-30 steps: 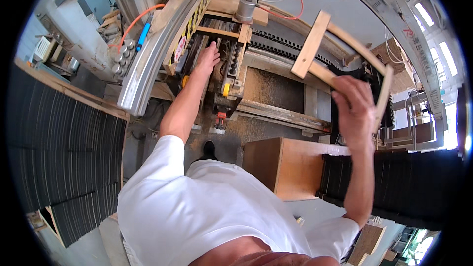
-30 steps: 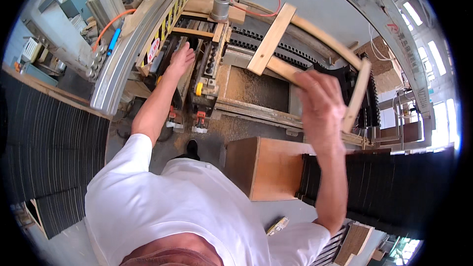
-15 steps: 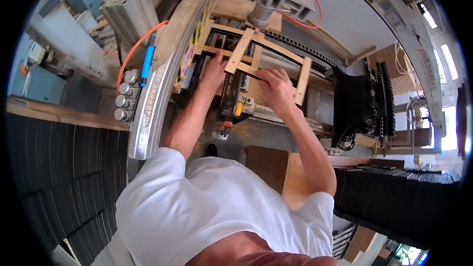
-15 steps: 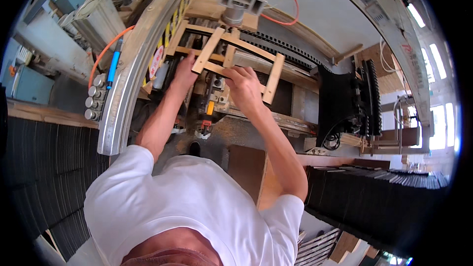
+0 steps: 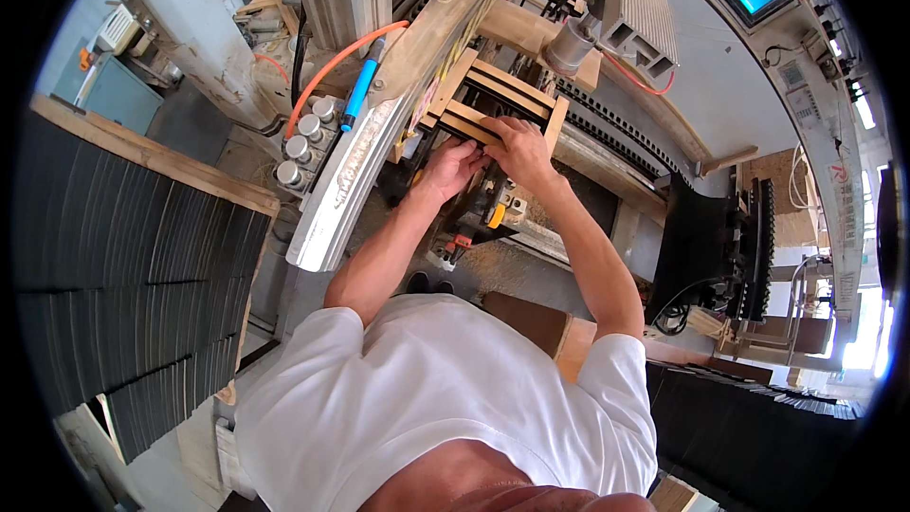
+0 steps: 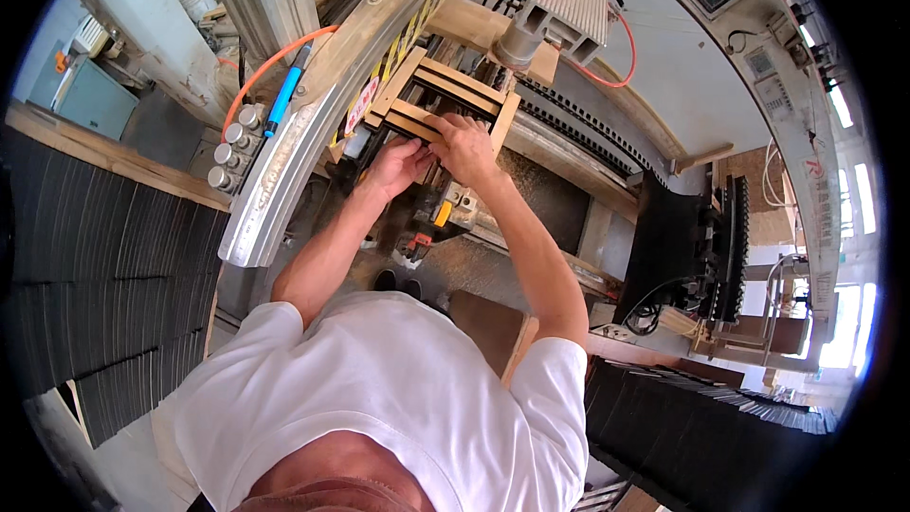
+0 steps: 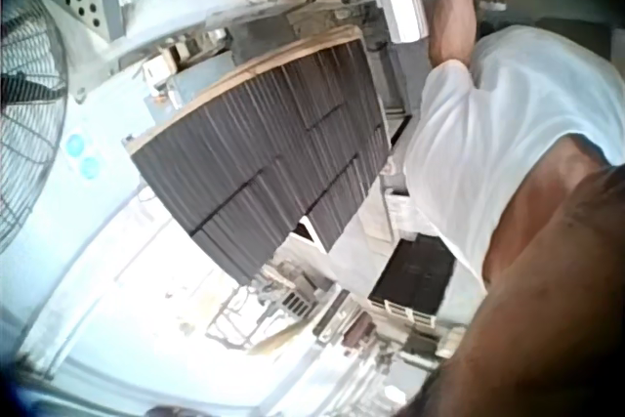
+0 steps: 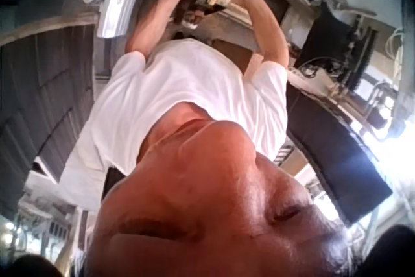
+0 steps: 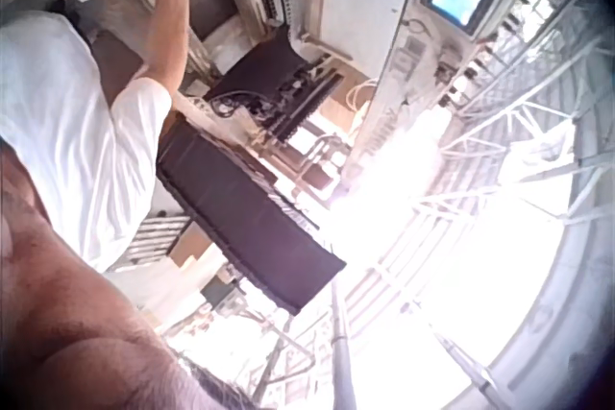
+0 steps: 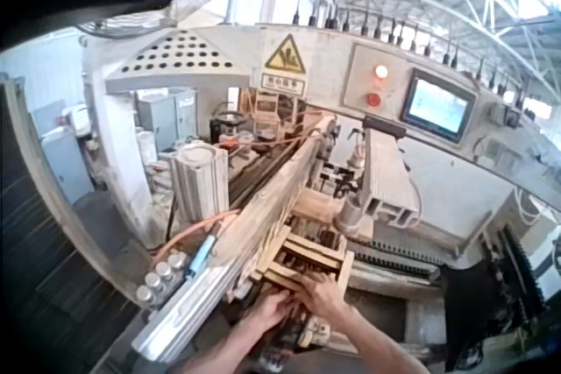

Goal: The person repeatedly picks up small wooden frames from a machine, places them on a stack, and then retrieves them to repeat the process. The task involves continuous handling of the frames without visible assembly or finishing.

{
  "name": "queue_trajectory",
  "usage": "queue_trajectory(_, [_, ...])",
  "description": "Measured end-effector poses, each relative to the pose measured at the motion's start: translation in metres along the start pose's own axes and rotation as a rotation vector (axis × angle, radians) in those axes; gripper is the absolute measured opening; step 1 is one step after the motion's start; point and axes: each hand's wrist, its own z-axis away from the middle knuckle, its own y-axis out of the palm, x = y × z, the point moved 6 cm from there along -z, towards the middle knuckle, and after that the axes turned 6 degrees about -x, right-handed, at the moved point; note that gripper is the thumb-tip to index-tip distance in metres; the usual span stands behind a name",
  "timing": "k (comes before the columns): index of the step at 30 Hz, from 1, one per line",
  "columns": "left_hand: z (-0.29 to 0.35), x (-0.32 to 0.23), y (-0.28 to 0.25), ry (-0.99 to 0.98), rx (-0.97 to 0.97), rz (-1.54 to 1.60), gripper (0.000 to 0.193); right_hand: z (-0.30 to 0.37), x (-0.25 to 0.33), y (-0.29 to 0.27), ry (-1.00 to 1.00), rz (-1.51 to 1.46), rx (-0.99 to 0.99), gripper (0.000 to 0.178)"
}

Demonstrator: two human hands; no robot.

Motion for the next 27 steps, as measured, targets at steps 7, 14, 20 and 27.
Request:
queue_trajectory(7, [0.031, 0.005, -0.006, 0.079, -0.207, -0.118, 0.027, -0.024, -0.047, 0.010, -0.011, 0.080, -0.080, 0.041])
queue_trajectory(14, [0.186, 0.016, -0.011, 0.043, -0.262, -0.150, 0.047, -0.050, -0.108, 0.029, 0.231, -0.074, -0.022, 0.042])
queue_trajectory(20, [0.278, 0.030, -0.029, 0.087, -0.348, -0.130, 0.039, -0.060, -0.120, 0.044, 0.336, -0.257, -0.038, 0.043])
queue_trajectory(27, [0.298, 0.040, -0.037, 0.103, -0.404, -0.100, 0.037, -0.071, -0.113, 0.053, 0.189, -0.133, -0.009, 0.047])
